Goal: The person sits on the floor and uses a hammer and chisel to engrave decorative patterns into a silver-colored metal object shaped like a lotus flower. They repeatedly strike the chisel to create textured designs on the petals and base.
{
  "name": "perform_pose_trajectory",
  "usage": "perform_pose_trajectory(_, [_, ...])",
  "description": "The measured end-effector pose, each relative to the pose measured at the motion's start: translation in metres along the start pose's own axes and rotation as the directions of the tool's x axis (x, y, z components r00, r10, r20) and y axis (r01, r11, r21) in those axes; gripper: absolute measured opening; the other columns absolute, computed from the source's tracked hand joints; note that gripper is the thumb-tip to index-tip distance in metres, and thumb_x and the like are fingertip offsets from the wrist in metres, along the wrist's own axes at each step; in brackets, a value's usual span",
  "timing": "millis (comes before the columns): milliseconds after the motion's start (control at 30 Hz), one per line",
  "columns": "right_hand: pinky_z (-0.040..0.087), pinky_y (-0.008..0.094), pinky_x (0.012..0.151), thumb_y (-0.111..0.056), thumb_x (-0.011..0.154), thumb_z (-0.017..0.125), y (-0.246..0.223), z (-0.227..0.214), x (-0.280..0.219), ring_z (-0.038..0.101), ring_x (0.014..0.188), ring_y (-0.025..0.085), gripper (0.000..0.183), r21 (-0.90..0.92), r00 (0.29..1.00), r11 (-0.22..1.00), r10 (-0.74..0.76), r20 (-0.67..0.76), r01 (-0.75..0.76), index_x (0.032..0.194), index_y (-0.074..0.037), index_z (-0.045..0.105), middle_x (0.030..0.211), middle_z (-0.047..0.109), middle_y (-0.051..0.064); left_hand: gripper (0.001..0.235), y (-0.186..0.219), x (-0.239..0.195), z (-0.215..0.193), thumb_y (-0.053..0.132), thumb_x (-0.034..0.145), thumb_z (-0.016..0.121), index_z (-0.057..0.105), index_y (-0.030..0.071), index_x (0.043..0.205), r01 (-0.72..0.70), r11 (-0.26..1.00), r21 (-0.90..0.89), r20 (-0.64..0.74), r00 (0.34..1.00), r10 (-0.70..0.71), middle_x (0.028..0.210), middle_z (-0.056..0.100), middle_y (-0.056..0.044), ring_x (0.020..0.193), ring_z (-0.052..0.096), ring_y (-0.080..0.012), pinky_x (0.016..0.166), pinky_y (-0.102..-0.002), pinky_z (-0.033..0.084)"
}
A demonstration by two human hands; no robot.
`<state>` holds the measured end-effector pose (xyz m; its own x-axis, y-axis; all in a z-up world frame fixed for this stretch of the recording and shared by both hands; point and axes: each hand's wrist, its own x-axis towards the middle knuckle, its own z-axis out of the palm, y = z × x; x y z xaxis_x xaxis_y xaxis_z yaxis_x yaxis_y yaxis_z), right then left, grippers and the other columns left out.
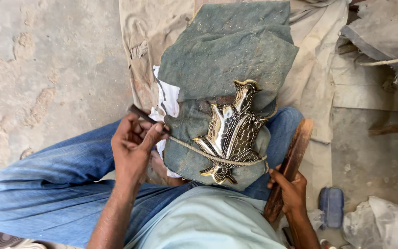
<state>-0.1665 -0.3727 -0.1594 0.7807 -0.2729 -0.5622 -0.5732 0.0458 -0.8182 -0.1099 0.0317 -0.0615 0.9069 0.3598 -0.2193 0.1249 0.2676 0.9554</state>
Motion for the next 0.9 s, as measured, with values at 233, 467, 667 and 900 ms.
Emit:
perform_pose_trajectory(233, [0.052, 0.033, 0.05, -0.005, 0.082, 0.075, -0.016, -0.001, 0.012, 0.064, 0.054, 0.021, 0.017, -0.021, 0.996, 0.997, 0.075, 0.051, -0.074, 0.096, -0.001, 0.066, 0.069, 0.067, 0.01, 0.027, -0.006, -0.019, 0.011, -0.002, 0.095, 0.069, 0.057, -0.003, 0.119, -0.029, 0.992, -0.12, -0.042, 0.999, 0.024, 0.095, 0.07, -0.012, 0.088, 0.073, -0.0203, 0.08, -0.034, 0.065])
perform_pose_trajectory(467, [0.052, 0.033, 0.05, -0.005, 0.083, 0.077, -0.023, -0.002, 0.007, 0.063, 0.054, 0.021, 0.017, 0.008, 0.994, 0.995, 0.102, 0.048, -0.103, 0.095, -0.001, 0.066, 0.068, 0.065, 0.009, 0.027, -0.009, -0.025, 0.014, -0.002, 0.095, 0.069, 0.057, -0.003, 0.12, -0.021, 0.996, -0.085, -0.082, 0.997, 0.014, 0.094, 0.07, -0.011, 0.087, 0.073, -0.0183, 0.075, -0.032, 0.064])
perform_pose_trajectory(667, [0.055, 0.034, 0.049, -0.006, 0.082, 0.077, -0.026, 0.0, 0.006, 0.065, 0.054, 0.021, 0.016, -0.002, 0.995, 0.996, 0.086, 0.059, -0.086, 0.093, 0.0, 0.066, 0.069, 0.066, 0.01, 0.028, -0.011, -0.029, 0.021, 0.0, 0.097, 0.069, 0.059, -0.002, 0.122, -0.076, 0.996, -0.036, -0.161, 0.985, 0.069, 0.093, 0.071, -0.01, 0.083, 0.071, -0.0145, 0.075, -0.03, 0.064])
perform_pose_trajectory(900, [0.054, 0.033, 0.048, -0.007, 0.082, 0.078, -0.027, -0.001, 0.01, 0.065, 0.053, 0.02, 0.017, -0.001, 0.989, 0.995, 0.103, 0.102, -0.103, 0.093, -0.001, 0.066, 0.069, 0.065, 0.009, 0.024, -0.011, -0.04, 0.024, 0.001, 0.097, 0.07, 0.059, -0.003, 0.119, -0.123, 0.99, 0.062, -0.207, 0.969, 0.133, 0.095, 0.072, -0.011, 0.085, 0.072, -0.0139, 0.079, -0.03, 0.065])
